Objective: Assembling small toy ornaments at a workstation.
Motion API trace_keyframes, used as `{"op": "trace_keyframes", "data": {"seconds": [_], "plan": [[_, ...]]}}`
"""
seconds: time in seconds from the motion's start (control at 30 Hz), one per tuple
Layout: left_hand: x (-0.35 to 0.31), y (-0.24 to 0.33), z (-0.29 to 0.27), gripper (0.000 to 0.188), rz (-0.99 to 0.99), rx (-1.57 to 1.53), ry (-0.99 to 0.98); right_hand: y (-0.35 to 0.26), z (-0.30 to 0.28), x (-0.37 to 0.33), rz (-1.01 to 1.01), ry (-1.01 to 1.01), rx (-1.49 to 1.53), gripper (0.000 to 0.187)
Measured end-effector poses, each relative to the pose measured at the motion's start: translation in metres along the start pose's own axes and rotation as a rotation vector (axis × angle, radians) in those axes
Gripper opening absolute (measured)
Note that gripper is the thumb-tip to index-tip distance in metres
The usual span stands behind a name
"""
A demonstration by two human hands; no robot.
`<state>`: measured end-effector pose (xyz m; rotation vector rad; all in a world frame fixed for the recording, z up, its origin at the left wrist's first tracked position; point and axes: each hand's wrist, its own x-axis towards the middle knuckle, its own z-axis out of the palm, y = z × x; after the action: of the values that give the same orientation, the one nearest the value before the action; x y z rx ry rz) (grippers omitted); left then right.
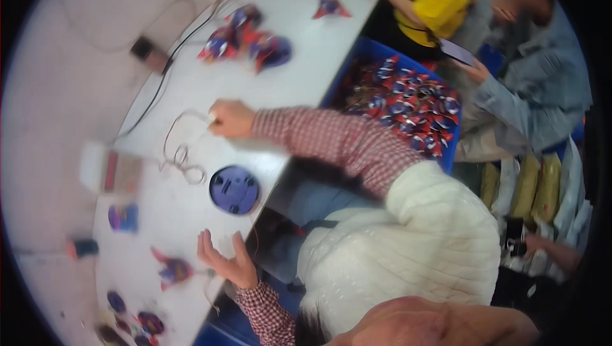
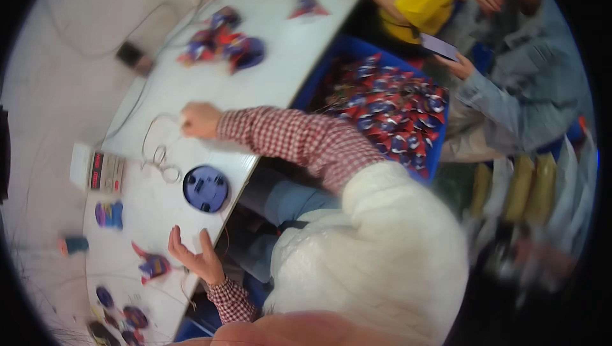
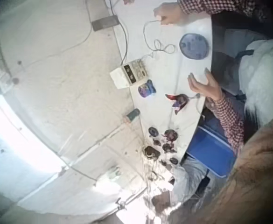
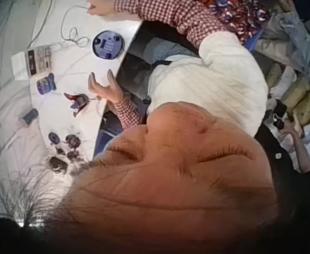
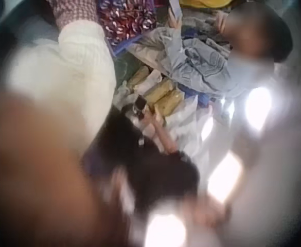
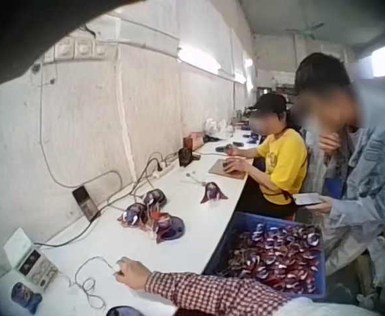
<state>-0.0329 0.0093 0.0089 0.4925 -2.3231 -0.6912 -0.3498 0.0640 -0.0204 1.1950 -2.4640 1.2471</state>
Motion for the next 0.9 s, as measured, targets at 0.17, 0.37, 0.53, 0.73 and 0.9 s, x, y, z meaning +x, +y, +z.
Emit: {"op": "trace_keyframes", "data": {"seconds": [0.17, 0.37, 0.53, 0.73, 0.9], "plan": [[-0.046, -0.025, -0.034, 0.035, -0.166, 0.205, 0.267, 0.046, -0.018, -0.012, 0.105, -0.154, 0.274, 0.019], [-0.063, -0.07, -0.05, 0.056, -0.417, 0.42, 0.342, 0.04, -0.059, -0.028, -0.047, 0.222, -0.042, 0.046], [-0.028, -0.105, -0.054, 0.078, -0.512, 0.503, 0.177, -0.086, -0.033, -0.067, -0.281, -0.104, 0.551, 0.021], [0.017, -0.119, -0.032, 0.082, -0.668, 0.035, 0.252, -0.156, 0.061, -0.121, -0.411, -0.612, 0.165, 0.022], [0.03, -0.107, -0.023, 0.081, -0.813, 0.108, 0.324, -0.173, 0.089, -0.138, -0.347, -0.631, -0.065, 0.017]]}}
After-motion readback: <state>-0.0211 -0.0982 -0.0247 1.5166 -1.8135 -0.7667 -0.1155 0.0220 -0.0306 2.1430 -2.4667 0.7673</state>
